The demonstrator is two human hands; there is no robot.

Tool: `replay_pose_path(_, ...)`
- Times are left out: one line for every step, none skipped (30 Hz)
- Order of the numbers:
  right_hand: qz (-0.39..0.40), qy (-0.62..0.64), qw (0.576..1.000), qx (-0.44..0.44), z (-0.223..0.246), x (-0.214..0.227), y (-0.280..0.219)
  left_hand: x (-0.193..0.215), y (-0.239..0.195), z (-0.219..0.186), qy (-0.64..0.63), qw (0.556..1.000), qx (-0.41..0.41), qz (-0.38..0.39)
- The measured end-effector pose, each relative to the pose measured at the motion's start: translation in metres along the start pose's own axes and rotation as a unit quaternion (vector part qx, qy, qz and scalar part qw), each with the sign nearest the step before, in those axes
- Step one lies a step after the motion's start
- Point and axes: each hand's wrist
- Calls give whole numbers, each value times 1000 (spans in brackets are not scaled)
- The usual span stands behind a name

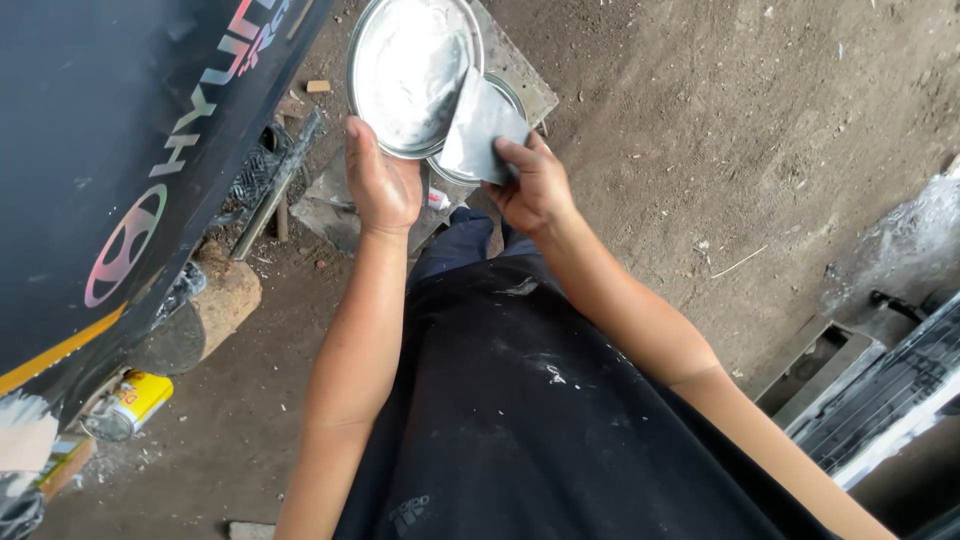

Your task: The person scoops a white paste from a container using a putty knife and applies it to a damaged area on a car bumper. They smooth the filler over the surface and then add a substance from a tube onto the putty knife.

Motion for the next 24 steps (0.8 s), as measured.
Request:
replay_pose_path(-26, 15, 999, -19, -5, -2, 4, 2, 0, 2, 15, 1000, -19, 5)
replay_pose_path(-27, 19, 999, -16, -5, -4, 5, 15, -3, 9, 15, 1000, -16, 8)
replay_pose_path(-58, 25, 997, -32, -6, -7, 6, 28, -7, 15, 34, 999, -26, 24)
replay_pose_path(-89, 31, 994, -49, -6, -9, 7, 42, -10, 22, 54, 997, -36, 39)
replay_pose_path(-89, 33, 994, -49, -7, -4, 11, 37, -11, 19, 54, 997, -34, 40)
replay_pose_path(-81, 31, 996, -37, -7, 1, 15, 33, -12, 16, 73, 996, -30, 48)
replay_pose_path(-72, 28, 997, -26, -8, 5, 20, 28, -13, 12, 91, 994, -28, 55)
replay_pose_path(-71, 29, 997, -26, -6, 7, 21, 26, -13, 10, 92, 994, -28, 55)
replay_pose_path(-50, 24, 998, -16, -4, 9, 22, 24, -13, 7, 97, 994, -19, 50)
replay_pose_path(-28, 19, 999, -5, -2, 11, 23, 22, -12, 4, 102, 994, -10, 46)
replay_pose_path(-29, 19, 999, -5, 1, 11, 24, 14, -12, 2, 102, 994, -10, 46)
replay_pose_path(-21, 17, 1000, -3, 4, 10, 24, 5, -12, 0, 99, 994, 3, 45)
replay_pose_path(-12, 14, 1000, -3, 7, 9, 25, -2, -13, -3, 98, 994, 14, 42)
replay_pose_path(-10, 14, 1000, -4, 11, 7, 24, 1, -14, 0, 99, 994, 13, 41)
replay_pose_path(-5, 8, 1000, -1, 14, 4, 23, 6, -16, 3, 97, 994, 22, 34)
replay_pose_path(0, 2, 1000, 2, 18, 2, 21, 10, -17, 5, 95, 995, 31, 27)
replay_pose_path(-1, 4, 1000, 4, 24, 0, 19, 15, -16, 6, 94, 995, 33, 29)
replay_pose_path(6, -9, 1000, 11, 30, -2, 17, 19, -15, 7, 95, 994, 37, 33)
replay_pose_path(14, -24, 999, 16, 36, -5, 14, 24, -16, 7, 97, 994, 39, 33)
replay_pose_path(14, -25, 999, 16, 40, -2, 14, 25, -16, 8, 96, 994, 39, 32)
replay_pose_path(29, -48, 998, 25, 43, 0, 15, 27, -16, 6, 120, 991, 43, 40)
replay_pose_path(43, -70, 996, 34, 45, 1, 16, 28, -16, 4, 144, 987, 48, 48)
replay_pose_path(44, -70, 996, 33, 49, 5, 19, 24, -15, -1, 144, 987, 48, 48)
replay_pose_path(49, -105, 992, 47, 52, 9, 22, 20, -14, -5, 172, 982, 56, 54)
Point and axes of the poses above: each hand's wrist, its own y-axis towards the middle knuckle, its own x-axis out of the back of the hand, z = x × y, and after that the axes turned 2 degrees about -x, right-handed
